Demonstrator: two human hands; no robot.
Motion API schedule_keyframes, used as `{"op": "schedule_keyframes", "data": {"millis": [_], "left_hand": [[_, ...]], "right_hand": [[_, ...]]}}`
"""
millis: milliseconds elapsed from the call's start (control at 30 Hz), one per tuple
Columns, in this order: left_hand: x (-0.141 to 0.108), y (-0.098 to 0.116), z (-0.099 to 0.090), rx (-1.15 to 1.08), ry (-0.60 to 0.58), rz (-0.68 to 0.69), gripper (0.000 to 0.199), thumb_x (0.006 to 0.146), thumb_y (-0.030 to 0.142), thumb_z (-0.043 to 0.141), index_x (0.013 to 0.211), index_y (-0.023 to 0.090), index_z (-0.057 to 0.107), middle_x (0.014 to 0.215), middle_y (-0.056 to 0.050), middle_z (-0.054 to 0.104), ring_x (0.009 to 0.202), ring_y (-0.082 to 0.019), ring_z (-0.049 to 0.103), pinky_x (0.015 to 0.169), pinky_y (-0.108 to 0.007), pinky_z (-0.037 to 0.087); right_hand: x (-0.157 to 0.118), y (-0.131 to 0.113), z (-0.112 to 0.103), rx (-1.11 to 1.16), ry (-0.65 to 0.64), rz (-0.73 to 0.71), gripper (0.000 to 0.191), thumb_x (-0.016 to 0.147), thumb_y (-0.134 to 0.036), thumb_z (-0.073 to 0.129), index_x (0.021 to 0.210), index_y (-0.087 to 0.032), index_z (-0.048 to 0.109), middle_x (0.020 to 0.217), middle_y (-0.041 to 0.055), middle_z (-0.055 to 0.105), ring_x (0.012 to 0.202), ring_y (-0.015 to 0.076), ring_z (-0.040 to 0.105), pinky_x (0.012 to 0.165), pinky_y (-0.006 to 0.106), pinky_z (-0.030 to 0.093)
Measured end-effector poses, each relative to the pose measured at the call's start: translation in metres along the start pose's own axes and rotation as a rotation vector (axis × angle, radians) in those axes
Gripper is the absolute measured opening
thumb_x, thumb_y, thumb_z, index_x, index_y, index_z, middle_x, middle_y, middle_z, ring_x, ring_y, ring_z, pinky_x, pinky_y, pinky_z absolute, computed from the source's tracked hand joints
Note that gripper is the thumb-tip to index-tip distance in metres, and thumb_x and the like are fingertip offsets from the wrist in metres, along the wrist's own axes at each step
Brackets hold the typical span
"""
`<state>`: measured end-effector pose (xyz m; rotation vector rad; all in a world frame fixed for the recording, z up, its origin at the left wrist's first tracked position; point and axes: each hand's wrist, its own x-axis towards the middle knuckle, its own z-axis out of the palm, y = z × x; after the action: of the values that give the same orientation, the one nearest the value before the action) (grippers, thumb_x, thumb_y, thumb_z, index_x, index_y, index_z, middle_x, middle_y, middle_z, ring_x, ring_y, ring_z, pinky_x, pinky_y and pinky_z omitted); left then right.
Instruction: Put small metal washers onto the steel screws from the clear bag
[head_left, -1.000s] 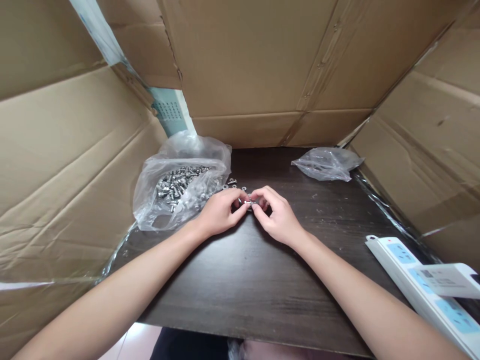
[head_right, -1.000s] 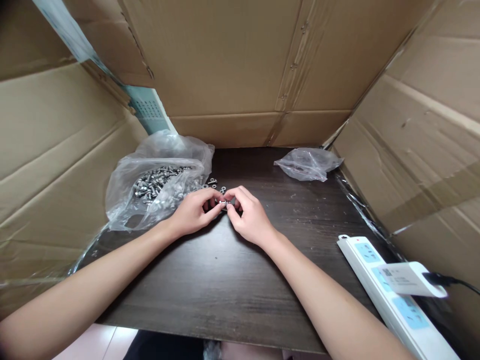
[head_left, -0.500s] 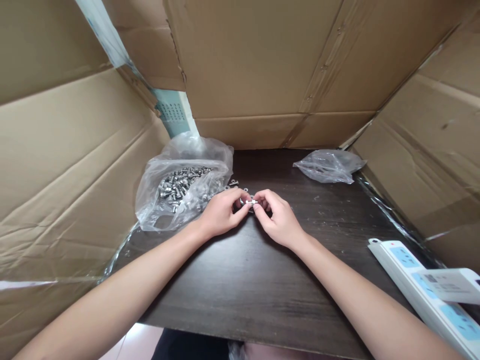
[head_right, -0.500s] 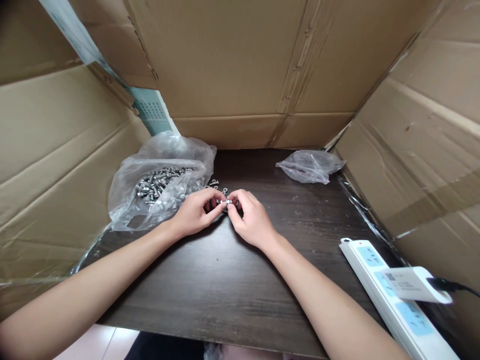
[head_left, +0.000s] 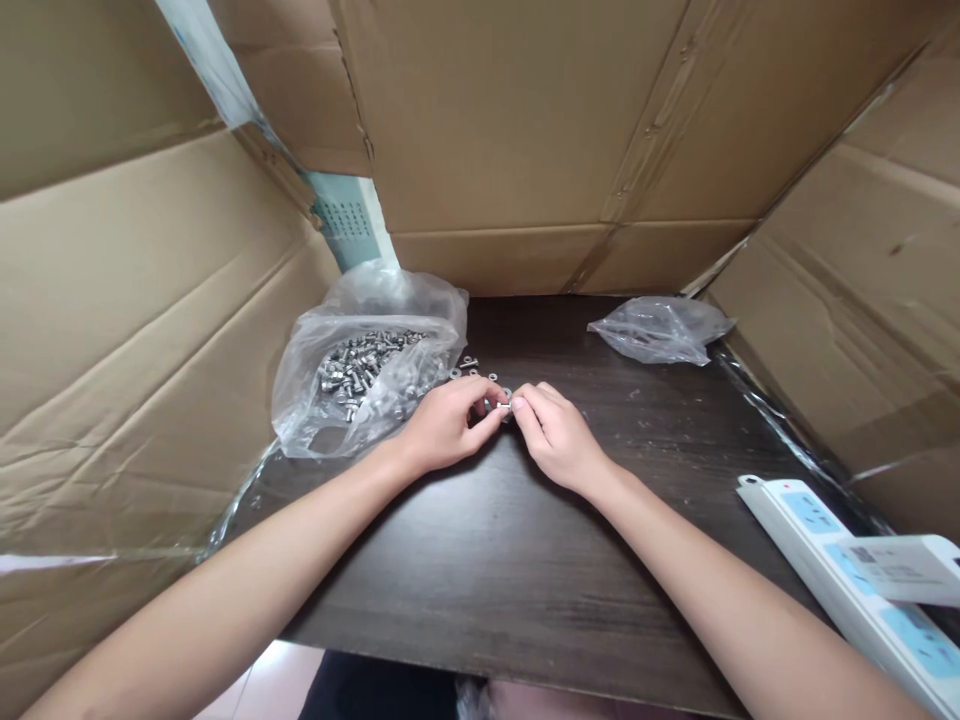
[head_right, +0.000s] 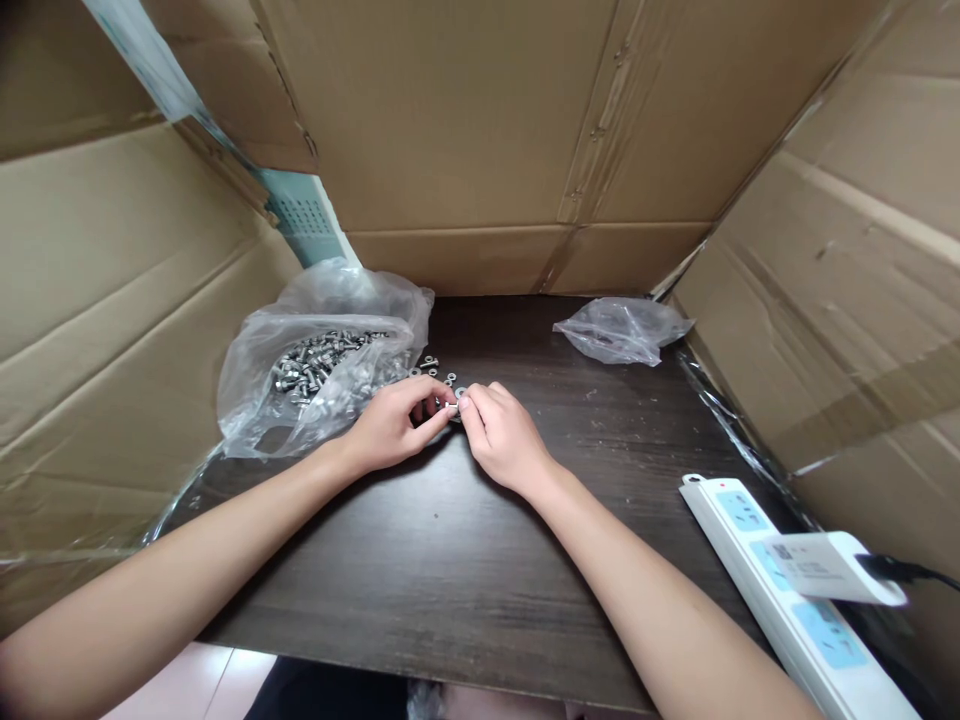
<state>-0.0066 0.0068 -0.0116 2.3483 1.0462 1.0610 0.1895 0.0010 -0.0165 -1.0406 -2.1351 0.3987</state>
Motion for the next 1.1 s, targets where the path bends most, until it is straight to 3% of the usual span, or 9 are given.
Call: {"op": "schedule_keyframes", "data": {"millis": [367,767,967,1100], "left_hand": [[-0.0016,-0.0013,-0.0005,-0.017,0.003,-0.008,0.01,0.094,0.024,0.061,0.096,0.016,0.066,0.086,-0.003,0.067,0.071,-0.013,0.058,0.066,-0.025,0.046],[-0.001,-0.0003,-0.0013,-0.023,0.06,0.054,0.007,0.092,0.021,0.064,0.094,0.016,0.068,0.076,0.0,0.062,0.066,-0.011,0.056,0.064,-0.023,0.044],[-0.0009,-0.0012,-0.0011,0.0,0.053,0.032,0.006,0.091,0.021,0.065,0.093,0.017,0.069,0.077,0.0,0.064,0.068,-0.012,0.057,0.066,-0.023,0.044],[-0.0009,-0.0006,-0.001,0.011,0.052,0.025,0.006,0.09,0.02,0.065,0.093,0.016,0.069,0.077,0.0,0.063,0.068,-0.012,0.057,0.065,-0.023,0.044]], "right_hand": [[-0.0012,-0.002,-0.0033,0.063,-0.04,0.06,0.017,0.102,-0.022,0.044,0.087,-0.022,0.053,0.085,0.0044,0.063,0.083,0.0216,0.056,0.074,0.035,0.043],[-0.0008,-0.0014,-0.0012,0.062,-0.044,0.054,0.031,0.106,-0.029,0.036,0.078,-0.022,0.047,0.075,0.0035,0.057,0.074,0.0206,0.052,0.07,0.034,0.04],[-0.0016,-0.0025,-0.0028,0.09,-0.045,0.103,0.016,0.102,-0.026,0.041,0.092,-0.022,0.052,0.093,0.0061,0.064,0.089,0.0229,0.057,0.08,0.037,0.043],[-0.002,-0.0021,-0.0028,0.079,-0.057,0.104,0.012,0.1,-0.024,0.044,0.093,-0.022,0.052,0.094,0.0063,0.064,0.09,0.0234,0.057,0.08,0.037,0.043]]}}
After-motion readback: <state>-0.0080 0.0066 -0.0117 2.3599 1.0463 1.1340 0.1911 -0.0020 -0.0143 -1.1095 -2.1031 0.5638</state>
